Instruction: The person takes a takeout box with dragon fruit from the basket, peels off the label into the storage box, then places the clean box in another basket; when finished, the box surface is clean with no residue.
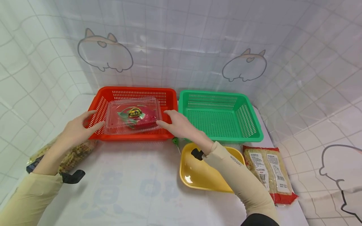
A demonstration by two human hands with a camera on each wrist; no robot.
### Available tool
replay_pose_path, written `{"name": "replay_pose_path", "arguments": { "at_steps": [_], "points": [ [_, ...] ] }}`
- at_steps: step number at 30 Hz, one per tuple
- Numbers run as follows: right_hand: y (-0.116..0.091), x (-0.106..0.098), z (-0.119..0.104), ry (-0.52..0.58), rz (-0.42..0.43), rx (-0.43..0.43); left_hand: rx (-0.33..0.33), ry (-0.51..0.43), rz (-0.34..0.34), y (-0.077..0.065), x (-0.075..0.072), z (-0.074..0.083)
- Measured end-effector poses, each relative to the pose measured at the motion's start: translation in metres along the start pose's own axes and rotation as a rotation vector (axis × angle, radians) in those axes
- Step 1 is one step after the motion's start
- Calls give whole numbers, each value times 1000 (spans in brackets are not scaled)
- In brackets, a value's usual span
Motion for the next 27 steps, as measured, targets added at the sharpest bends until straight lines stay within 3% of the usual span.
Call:
{"name": "replay_pose_path", "arguments": {
  "at_steps": [7, 11, 18, 23, 27],
  "points": [
    [38, 5, -8, 59, -89, 96, 7, -53, -192, 26, -4, 3],
    [57, 8, -8, 89, -153, 154, -22, -114, -280, 39, -4, 2],
    [90, 12, -5, 248, -227, 220, -98, -252, -398, 58, -6, 1],
    [106, 13, -6, 285, -228, 296, -153, -420, -484, 77, -4, -7],
    [110, 12, -12, 304, -239, 323, -175, -472, -525, 86, -4, -14]
  ]
}}
Point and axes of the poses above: each hand's wrist, its own y-axis towards the middle knuckle, its own x-axis out of the palm, z = x × y, the point moved 1 cm from there along y, towards the middle knuckle, and after that the axes turned 6 degrees about y, right-handed, at the moved point
